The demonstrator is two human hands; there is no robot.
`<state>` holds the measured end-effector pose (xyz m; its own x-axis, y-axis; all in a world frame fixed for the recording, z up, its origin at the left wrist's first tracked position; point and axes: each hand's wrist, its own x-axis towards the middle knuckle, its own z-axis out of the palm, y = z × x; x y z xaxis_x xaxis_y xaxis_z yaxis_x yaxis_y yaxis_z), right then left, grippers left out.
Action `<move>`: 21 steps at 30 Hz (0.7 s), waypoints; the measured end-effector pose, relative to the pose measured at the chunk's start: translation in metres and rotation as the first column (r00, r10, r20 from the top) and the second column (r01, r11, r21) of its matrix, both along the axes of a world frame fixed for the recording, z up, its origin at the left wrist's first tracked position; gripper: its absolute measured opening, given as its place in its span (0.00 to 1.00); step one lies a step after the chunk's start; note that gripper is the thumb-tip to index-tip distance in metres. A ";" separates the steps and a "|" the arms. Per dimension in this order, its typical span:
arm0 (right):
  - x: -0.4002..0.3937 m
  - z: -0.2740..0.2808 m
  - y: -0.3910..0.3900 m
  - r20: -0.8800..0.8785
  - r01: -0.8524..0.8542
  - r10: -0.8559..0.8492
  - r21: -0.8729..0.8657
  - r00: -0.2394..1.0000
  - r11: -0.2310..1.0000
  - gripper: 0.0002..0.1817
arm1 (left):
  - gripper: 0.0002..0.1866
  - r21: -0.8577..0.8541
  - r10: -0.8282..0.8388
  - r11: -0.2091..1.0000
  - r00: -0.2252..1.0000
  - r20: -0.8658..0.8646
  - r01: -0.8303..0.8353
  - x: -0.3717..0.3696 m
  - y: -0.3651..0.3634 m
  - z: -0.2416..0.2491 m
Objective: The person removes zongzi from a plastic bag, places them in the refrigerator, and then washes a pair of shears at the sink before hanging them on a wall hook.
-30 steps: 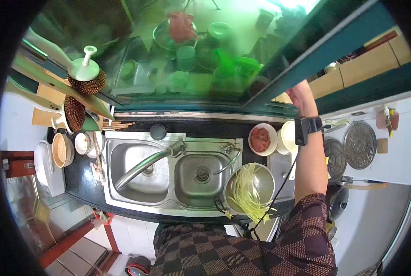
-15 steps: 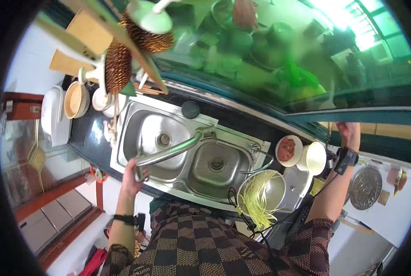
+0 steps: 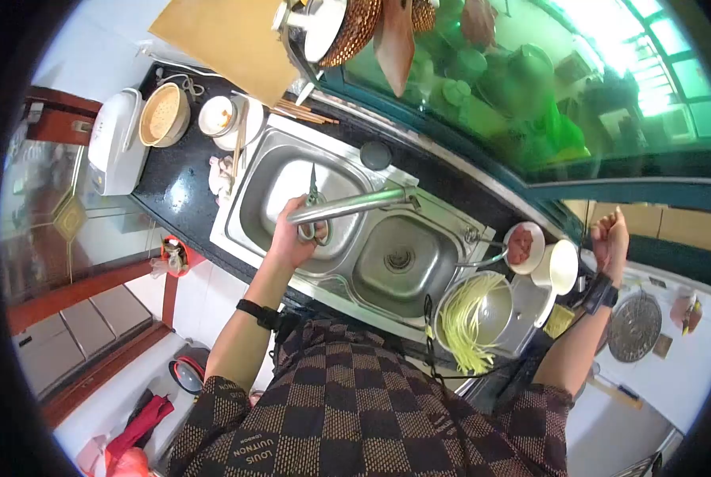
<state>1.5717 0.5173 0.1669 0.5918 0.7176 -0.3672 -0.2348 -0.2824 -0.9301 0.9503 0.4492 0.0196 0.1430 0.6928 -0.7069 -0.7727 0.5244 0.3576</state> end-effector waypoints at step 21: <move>-0.382 -0.197 -0.057 -0.442 -0.175 0.081 -0.175 0.893 0.969 0.18 | 0.14 -0.014 -0.353 0.935 0.935 0.038 0.354 -0.041 0.018 -0.036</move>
